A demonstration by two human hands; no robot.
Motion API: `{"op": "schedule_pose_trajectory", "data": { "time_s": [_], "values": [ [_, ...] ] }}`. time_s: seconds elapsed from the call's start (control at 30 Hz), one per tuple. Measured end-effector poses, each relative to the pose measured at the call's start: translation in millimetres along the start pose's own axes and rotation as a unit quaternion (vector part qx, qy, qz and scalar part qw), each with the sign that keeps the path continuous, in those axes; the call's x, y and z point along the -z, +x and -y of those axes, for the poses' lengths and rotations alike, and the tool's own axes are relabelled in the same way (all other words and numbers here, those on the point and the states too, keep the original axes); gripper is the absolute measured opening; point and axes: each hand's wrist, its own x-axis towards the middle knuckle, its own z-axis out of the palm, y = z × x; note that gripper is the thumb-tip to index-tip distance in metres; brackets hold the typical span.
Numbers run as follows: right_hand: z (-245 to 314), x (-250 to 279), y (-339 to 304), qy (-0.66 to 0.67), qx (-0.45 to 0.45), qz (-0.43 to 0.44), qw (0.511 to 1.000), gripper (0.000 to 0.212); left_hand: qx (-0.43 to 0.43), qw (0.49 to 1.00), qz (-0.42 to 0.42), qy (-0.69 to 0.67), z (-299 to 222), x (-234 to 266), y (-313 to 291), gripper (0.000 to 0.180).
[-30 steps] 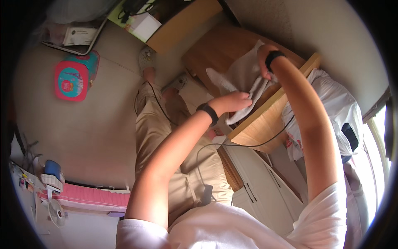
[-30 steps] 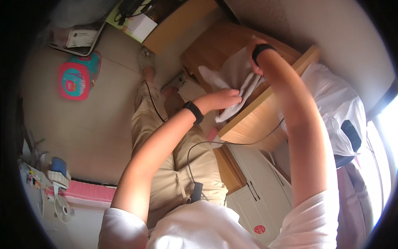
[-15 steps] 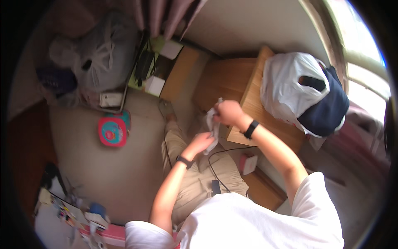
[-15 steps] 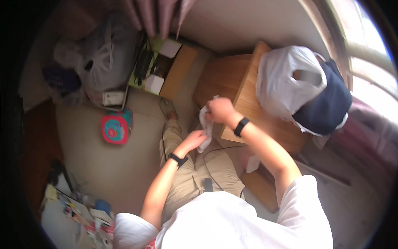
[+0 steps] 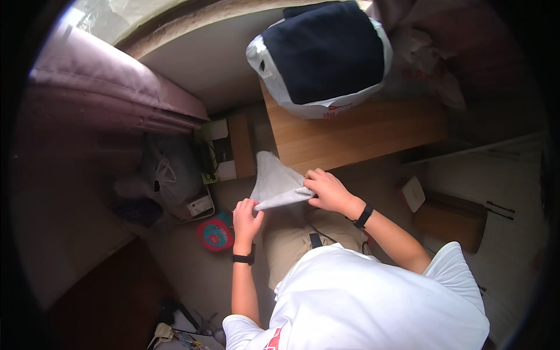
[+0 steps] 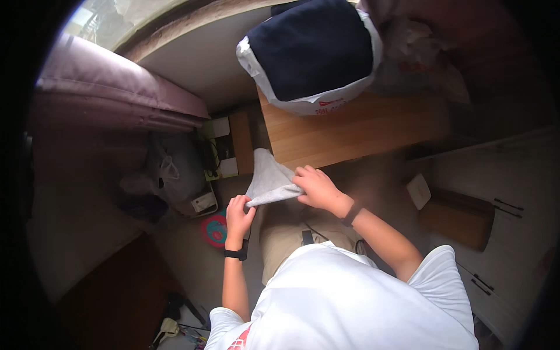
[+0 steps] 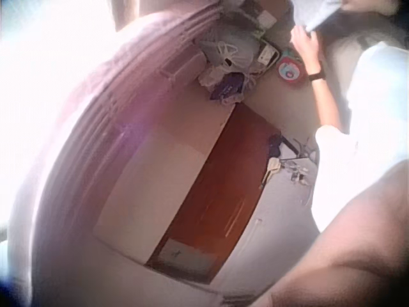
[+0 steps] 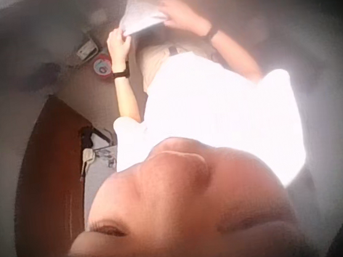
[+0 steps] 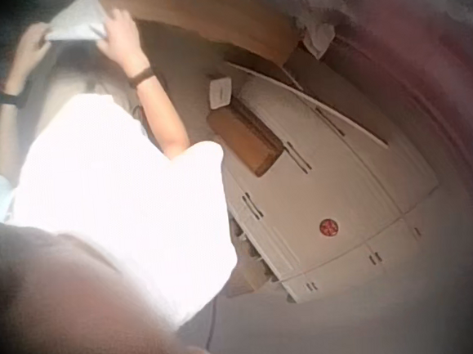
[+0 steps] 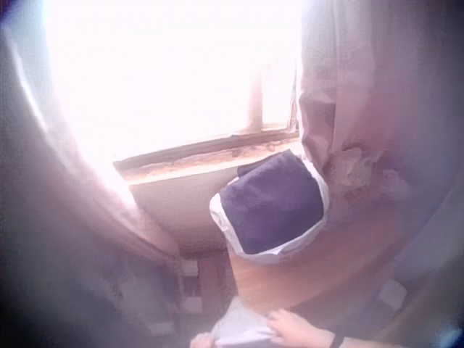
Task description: The person wipes a white wardrobe handle, a mirror frame, a wooden desk surface, a plastic bin lid, and a wooden door by hand using a grey cloth.
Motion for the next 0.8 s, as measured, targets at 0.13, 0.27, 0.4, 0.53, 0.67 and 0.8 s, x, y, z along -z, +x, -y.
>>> {"op": "schedule_pose_trajectory", "data": {
  "time_s": [0.13, 0.27, 0.4, 0.53, 0.67, 0.8],
  "values": [
    [-5.4, 4.6, -54.4, 0.122, 0.018, -0.085, 0.989, 0.022, -0.09, 0.995, 0.002, 0.038, -52.6, 13.7, -3.0, 0.021],
    [-7.4, 36.3, -100.2, 0.154, -0.03, -0.109, 0.982, 0.02, -0.064, 0.996, 0.048, 0.03, -105.1, 19.8, -8.8, 0.021],
    [-17.9, 47.7, -128.1, 0.2, -0.075, -0.123, 0.969, 0.025, -0.039, 0.997, 0.066, 0.021, -120.8, 23.9, -22.7, 0.022],
    [-30.3, 52.8, -133.8, 0.238, -0.118, -0.124, 0.956, 0.024, -0.05, 0.989, 0.129, 0.057, -117.6, 19.7, -20.8, 0.018],
    [-46.3, 38.9, -116.2, 0.315, -0.214, -0.146, 0.913, 0.023, -0.099, 0.992, 0.007, 0.076, -116.0, 16.8, 25.6, 0.015],
    [-121.2, 9.5, -71.5, 0.37, -0.226, -0.248, 0.866, 0.024, -0.116, 0.989, -0.049, 0.084, -119.3, -6.7, 90.7, 0.008]
  ]
}}
